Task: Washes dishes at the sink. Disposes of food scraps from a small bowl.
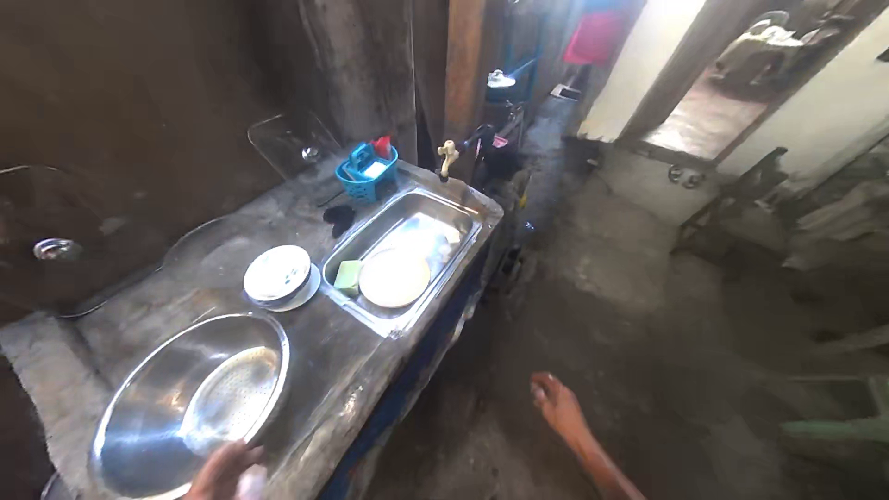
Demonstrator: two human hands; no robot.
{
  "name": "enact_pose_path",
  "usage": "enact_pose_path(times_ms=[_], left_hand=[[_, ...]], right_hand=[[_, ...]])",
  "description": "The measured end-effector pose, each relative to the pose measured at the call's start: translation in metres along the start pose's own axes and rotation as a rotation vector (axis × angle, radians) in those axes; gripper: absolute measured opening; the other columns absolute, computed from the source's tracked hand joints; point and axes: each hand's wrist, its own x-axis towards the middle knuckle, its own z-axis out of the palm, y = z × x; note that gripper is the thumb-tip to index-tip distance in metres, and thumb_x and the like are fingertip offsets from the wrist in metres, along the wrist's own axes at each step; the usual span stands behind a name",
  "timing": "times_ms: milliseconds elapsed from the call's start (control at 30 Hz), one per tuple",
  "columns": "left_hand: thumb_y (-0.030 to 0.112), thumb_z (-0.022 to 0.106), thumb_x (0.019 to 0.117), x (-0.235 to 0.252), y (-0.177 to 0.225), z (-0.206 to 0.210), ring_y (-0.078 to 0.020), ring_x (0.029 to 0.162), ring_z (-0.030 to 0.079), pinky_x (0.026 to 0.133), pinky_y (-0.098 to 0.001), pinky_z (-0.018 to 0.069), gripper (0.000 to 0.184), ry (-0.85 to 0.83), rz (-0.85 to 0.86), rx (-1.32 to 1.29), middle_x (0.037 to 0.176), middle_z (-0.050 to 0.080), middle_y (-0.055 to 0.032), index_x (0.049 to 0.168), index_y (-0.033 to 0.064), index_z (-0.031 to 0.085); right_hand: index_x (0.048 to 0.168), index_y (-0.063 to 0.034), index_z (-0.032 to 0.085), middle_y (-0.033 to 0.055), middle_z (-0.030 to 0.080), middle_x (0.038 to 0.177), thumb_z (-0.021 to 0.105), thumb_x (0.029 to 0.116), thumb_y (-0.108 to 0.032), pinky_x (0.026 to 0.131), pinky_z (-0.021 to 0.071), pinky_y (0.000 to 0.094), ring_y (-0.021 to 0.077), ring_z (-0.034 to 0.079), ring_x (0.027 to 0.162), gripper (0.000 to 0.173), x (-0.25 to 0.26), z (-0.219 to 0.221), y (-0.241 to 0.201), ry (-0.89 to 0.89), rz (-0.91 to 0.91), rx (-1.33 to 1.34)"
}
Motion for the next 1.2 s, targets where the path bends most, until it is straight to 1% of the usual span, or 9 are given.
enact_pose_path(times_ms=[167,367,567,667,800,967,1067,1133,1200], left_hand=[[0.015,0.058,0.0963,0.039,0.006,0.152,-0.0174,0.107,0.068,0.093,-0.0334,0.0579,0.046,-0.301,-0.218,0.033,0.121,0.067,-0.0176,0.134,-0.0111,0.054],[0.013,0.060,0.1016,0.156,-0.102,0.278,-0.0378,0.131,0.055,0.110,-0.0536,0.0445,0.053,-0.334,-0.660,0.245,0.143,0.053,-0.0295,0.148,-0.0069,0.043],[0.024,0.063,0.1002,0.226,-0.169,0.336,-0.0481,0.141,0.043,0.115,-0.0610,0.0366,0.069,-0.222,-0.924,0.611,0.151,0.042,-0.0349,0.153,-0.0089,0.033],[0.019,0.068,0.0958,0.241,-0.173,0.356,-0.0477,0.140,0.043,0.114,-0.0612,0.0378,0.065,-0.259,-0.909,0.680,0.150,0.044,-0.0328,0.149,-0.0063,0.042],[0.015,0.065,0.0968,0.254,-0.172,0.399,-0.0436,0.140,0.046,0.114,-0.0567,0.0404,0.054,-0.401,-0.742,0.595,0.154,0.044,-0.0268,0.146,-0.0002,0.051],[0.011,0.049,0.1051,0.293,-0.156,0.487,-0.0291,0.091,0.072,0.084,-0.0485,0.0597,0.037,-0.345,-0.776,0.187,0.113,0.071,-0.0191,0.140,0.0005,0.056],[0.013,0.045,0.1080,0.330,-0.139,0.540,-0.0212,0.073,0.069,0.066,-0.0396,0.0592,0.031,-0.281,-0.767,-0.047,0.100,0.073,-0.0134,0.132,0.0013,0.062],[0.017,0.049,0.1065,0.348,-0.144,0.577,-0.0174,0.067,0.064,0.063,-0.0372,0.0551,0.027,-0.050,-0.812,-0.290,0.085,0.070,-0.0101,0.112,0.0006,0.070],[0.017,0.047,0.1069,0.360,-0.149,0.599,-0.0156,0.073,0.064,0.070,-0.0355,0.0555,0.030,0.199,-0.905,-0.586,0.081,0.068,-0.0084,0.098,-0.0009,0.068]], right_hand=[[0.127,0.0006,0.066,0.0172,0.071,0.118,0.050,0.1052,-0.018,0.088,0.0607,0.0410,0.0232,0.073,0.097,0.033,0.115,-0.079,-0.126,0.136,-0.410,0.080],[0.115,-0.0048,0.074,0.0151,0.072,0.109,0.062,0.0999,-0.020,0.084,0.0604,0.0477,0.0272,0.072,0.092,0.025,0.249,-0.103,-0.294,0.354,-0.711,-0.049],[0.138,-0.0074,0.056,0.0233,0.054,0.140,0.069,0.0841,-0.071,0.079,0.0586,0.0573,0.0401,0.066,0.111,0.085,0.381,-0.103,-0.406,0.312,-0.460,-0.317],[0.134,-0.0058,0.056,0.0223,0.057,0.135,0.069,0.0846,-0.070,0.076,0.0585,0.0551,0.0391,0.068,0.107,0.082,0.404,-0.103,-0.429,0.273,-0.410,-0.413],[0.131,-0.0078,0.061,0.0205,0.061,0.129,0.069,0.0898,-0.041,0.077,0.0584,0.0530,0.0358,0.070,0.100,0.053,0.411,-0.113,-0.425,0.199,-0.514,-0.380],[0.123,0.0091,0.063,0.0186,0.070,0.113,0.061,0.0988,-0.027,0.088,0.0611,0.0373,0.0206,0.071,0.098,0.043,0.440,-0.115,-0.333,0.108,-0.911,0.269],[0.107,0.0080,0.059,0.0066,0.069,0.082,0.039,0.1058,-0.018,0.069,0.0618,0.0340,0.0145,0.069,0.070,0.033,0.441,-0.080,-0.294,-0.170,-0.567,0.572],[0.113,0.0042,0.062,0.0088,0.068,0.081,0.046,0.1072,-0.022,0.060,0.0603,0.0353,0.0174,0.067,0.065,0.031,0.459,-0.052,-0.292,-0.365,-0.341,0.488],[0.125,0.0037,0.062,0.0162,0.070,0.100,0.060,0.1028,-0.022,0.080,0.0590,0.0405,0.0220,0.069,0.087,0.034,0.479,-0.033,-0.309,-0.397,-0.288,0.234]])
